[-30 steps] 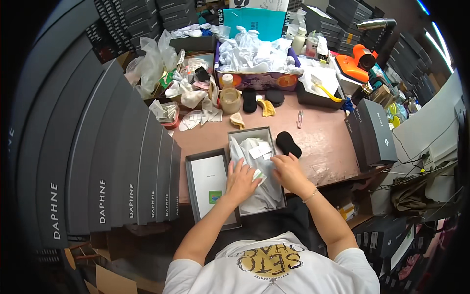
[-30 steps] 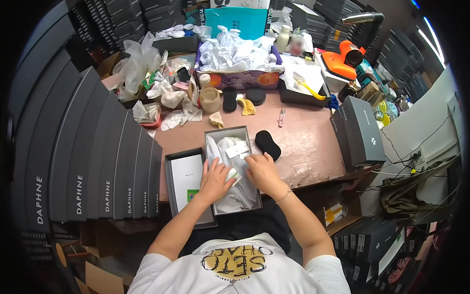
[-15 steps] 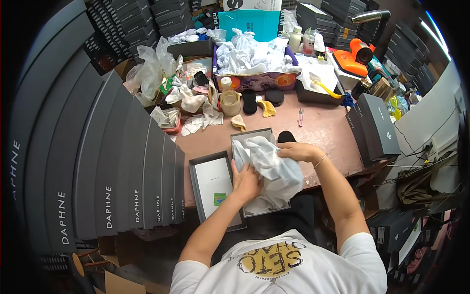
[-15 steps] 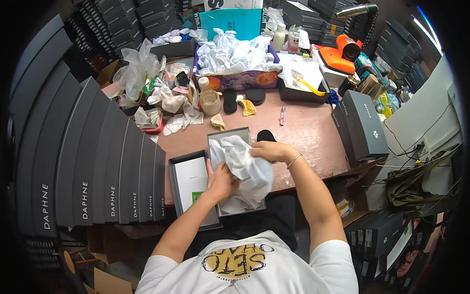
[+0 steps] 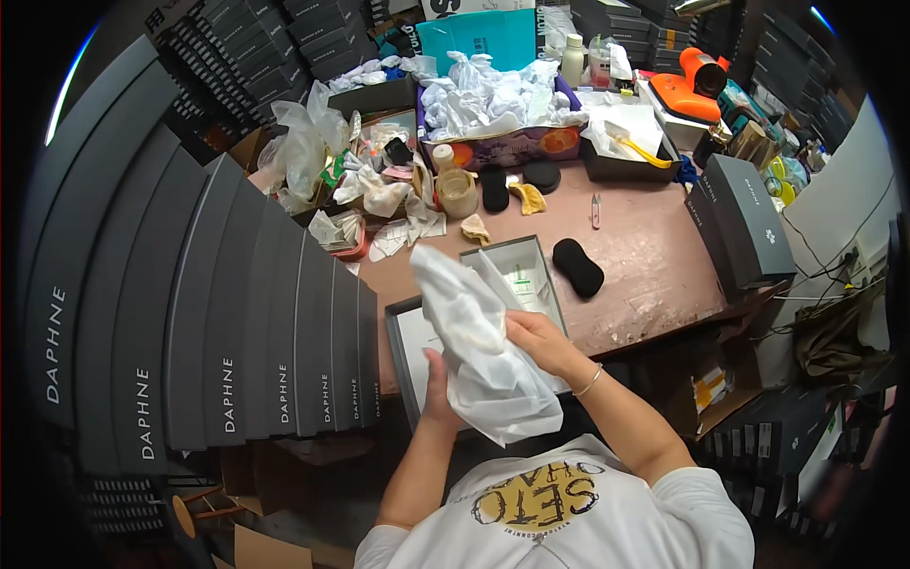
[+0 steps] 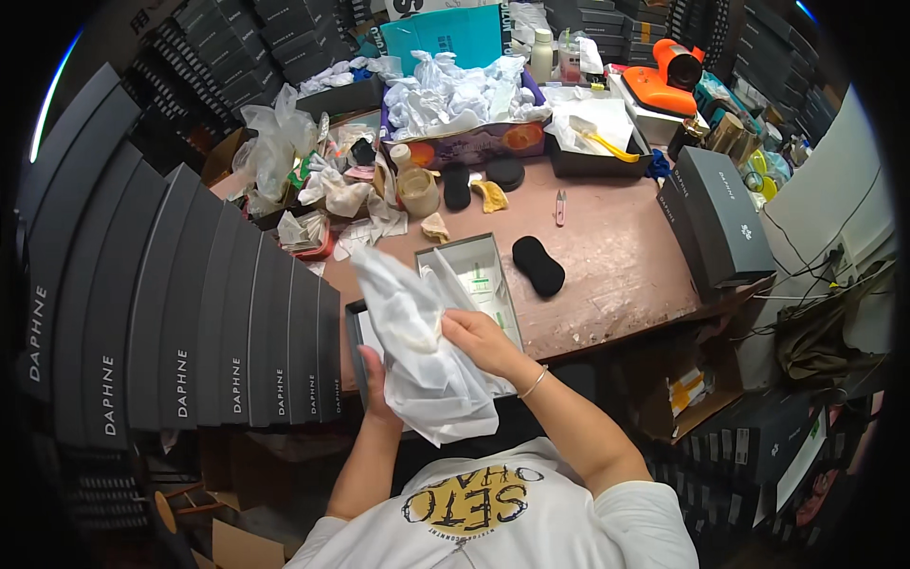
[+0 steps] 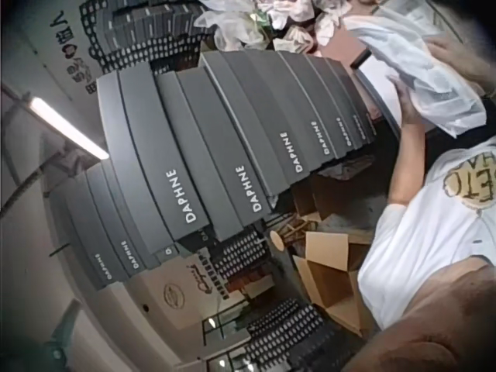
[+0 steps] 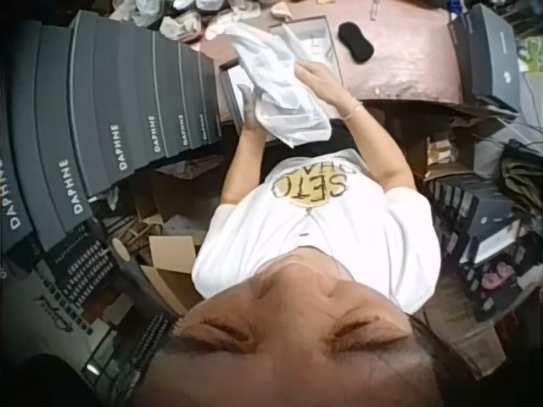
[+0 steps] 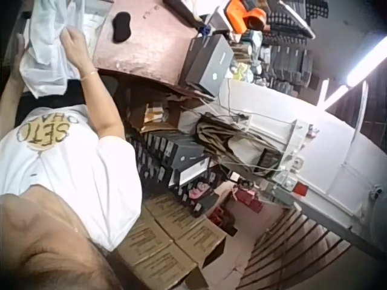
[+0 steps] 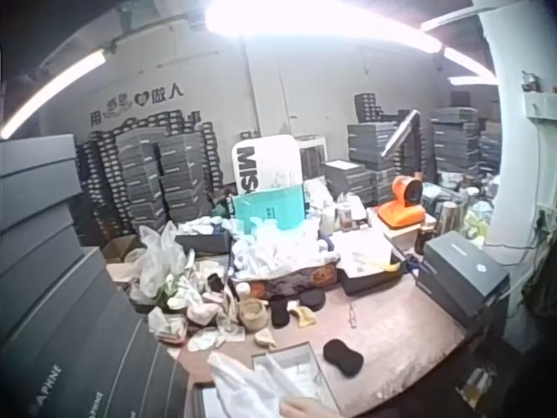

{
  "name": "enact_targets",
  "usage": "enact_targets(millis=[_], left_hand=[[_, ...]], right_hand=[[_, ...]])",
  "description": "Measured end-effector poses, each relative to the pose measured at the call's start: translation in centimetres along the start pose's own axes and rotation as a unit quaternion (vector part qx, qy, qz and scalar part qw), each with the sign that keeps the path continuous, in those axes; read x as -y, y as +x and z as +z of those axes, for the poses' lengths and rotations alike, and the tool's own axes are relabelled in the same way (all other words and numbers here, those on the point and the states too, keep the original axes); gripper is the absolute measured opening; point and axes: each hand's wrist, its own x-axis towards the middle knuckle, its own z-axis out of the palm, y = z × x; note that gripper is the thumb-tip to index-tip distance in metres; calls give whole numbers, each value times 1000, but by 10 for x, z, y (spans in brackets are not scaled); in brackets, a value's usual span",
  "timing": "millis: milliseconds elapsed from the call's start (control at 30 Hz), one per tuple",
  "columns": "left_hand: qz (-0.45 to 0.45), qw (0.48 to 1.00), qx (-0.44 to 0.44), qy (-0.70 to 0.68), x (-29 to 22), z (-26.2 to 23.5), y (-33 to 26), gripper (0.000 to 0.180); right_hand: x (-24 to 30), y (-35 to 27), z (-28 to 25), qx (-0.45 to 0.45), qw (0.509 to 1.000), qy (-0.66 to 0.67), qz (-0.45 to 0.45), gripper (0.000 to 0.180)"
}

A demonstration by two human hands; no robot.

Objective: Inspecting and packaging shoes into branded boxes with tissue paper.

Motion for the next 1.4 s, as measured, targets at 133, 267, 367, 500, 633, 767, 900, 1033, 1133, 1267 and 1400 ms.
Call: enact_targets(millis=[133, 267, 367, 500, 633, 767, 900, 1033, 1133, 1267, 1400], left_hand=[[12, 982, 28, -188, 3, 2, 10, 87], [3, 983, -144, -112, 25, 14, 16, 73], [46, 971, -218, -80, 11, -5, 30, 63], [75, 978, -193, -22, -3, -10, 37, 74], [-9, 986, -152, -69, 0, 21, 35, 70], [-35, 992, -103, -59, 34, -113, 46, 79], [-24, 988, -146, -44, 42, -116, 44, 71], [82, 961, -261, -34, 1, 1, 29, 60], [166, 966, -176, -94, -44, 0, 17, 64], [191, 943, -271, -28, -86, -25, 44, 50], [333, 893, -304, -11, -159, -33, 57, 40]], right_hand=[[-1, -3, -6, 17, 999, -25, 40, 37], [-2, -4, -14, -42, 980, -194, 9, 33], [32, -21, -13, -115, 992, 11, -55, 29], [52, -48, -7, 71, 878, -435, -189, 30], [34, -14, -37, -89, 957, -274, -38, 20], [97, -54, 5, -83, 951, -217, -202, 14], [100, -80, 46, 70, 875, -462, -126, 40], [19, -44, 34, 12, 933, -341, -118, 68], [19, -47, 26, 68, 946, -298, -111, 74], [27, -64, 9, 23, 913, -390, -119, 73], [58, -105, -43, 44, 746, -637, -191, 63]])
